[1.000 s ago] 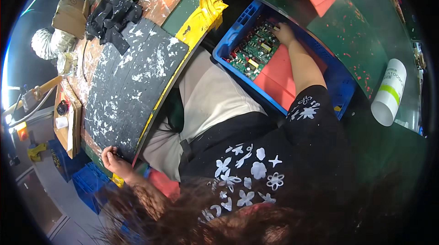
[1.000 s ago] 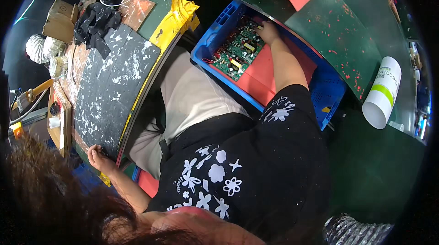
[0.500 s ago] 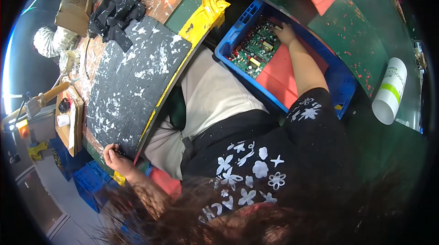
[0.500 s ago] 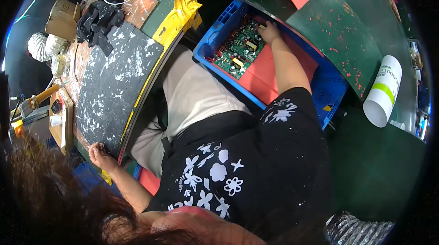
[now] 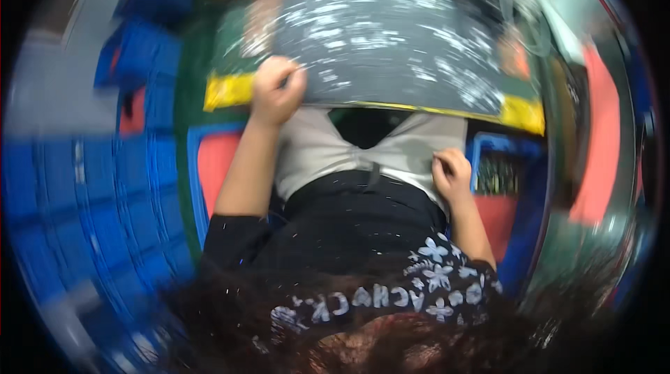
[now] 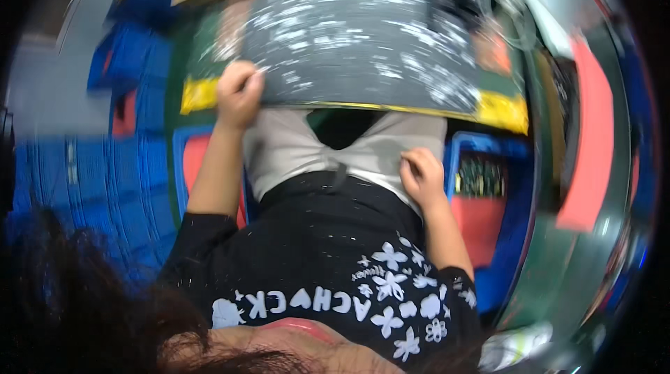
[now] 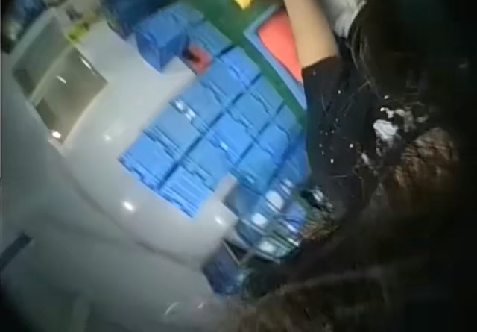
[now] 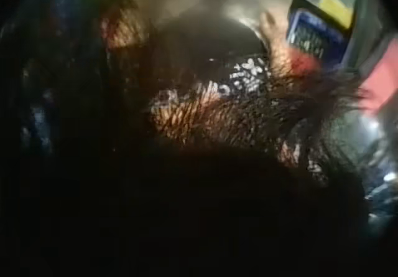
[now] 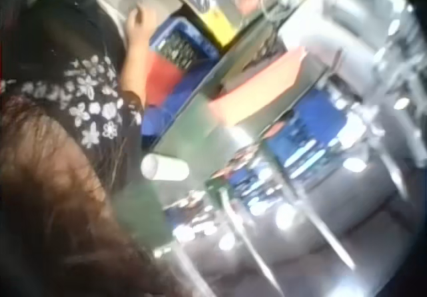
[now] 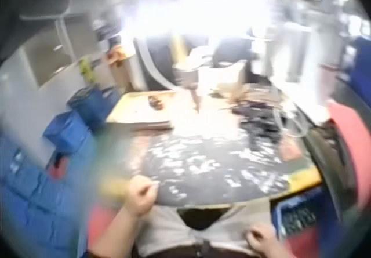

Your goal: The recorder is assembling circuit boards using a power tool at a workstation.

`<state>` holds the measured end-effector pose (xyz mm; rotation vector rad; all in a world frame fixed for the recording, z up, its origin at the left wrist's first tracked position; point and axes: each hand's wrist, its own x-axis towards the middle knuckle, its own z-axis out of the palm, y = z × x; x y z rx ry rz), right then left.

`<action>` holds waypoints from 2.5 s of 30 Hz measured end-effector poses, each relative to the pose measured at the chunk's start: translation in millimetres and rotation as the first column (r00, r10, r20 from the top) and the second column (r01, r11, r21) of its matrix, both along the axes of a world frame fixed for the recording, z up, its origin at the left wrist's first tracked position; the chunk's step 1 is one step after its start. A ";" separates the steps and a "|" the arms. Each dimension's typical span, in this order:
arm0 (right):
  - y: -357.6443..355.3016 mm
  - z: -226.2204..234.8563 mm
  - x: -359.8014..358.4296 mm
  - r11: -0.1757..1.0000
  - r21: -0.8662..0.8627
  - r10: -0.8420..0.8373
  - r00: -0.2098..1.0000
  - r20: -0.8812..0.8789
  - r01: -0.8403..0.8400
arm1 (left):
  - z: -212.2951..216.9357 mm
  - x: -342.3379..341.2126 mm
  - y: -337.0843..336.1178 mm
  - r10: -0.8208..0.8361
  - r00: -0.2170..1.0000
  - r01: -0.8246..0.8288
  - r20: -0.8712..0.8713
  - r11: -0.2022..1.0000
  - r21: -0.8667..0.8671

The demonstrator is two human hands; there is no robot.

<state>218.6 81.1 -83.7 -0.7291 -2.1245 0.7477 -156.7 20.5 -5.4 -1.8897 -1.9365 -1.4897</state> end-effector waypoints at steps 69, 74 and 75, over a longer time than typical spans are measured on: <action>-14.2 96.6 -126.2 0.575 -0.744 -0.016 0.904 -0.427 -0.341 | 87.4 109.8 -98.7 -0.456 0.857 0.509 0.240 0.678 -0.531; 36.6 132.6 13.4 0.746 -0.658 -0.283 0.943 -0.176 0.101 | 75.9 104.3 -96.0 -0.491 0.844 0.531 0.217 0.706 -0.469; 35.3 144.9 39.6 0.597 -0.778 -0.489 0.857 -0.161 0.195 | 69.8 101.6 -98.4 -0.513 0.834 0.544 0.205 0.697 -0.467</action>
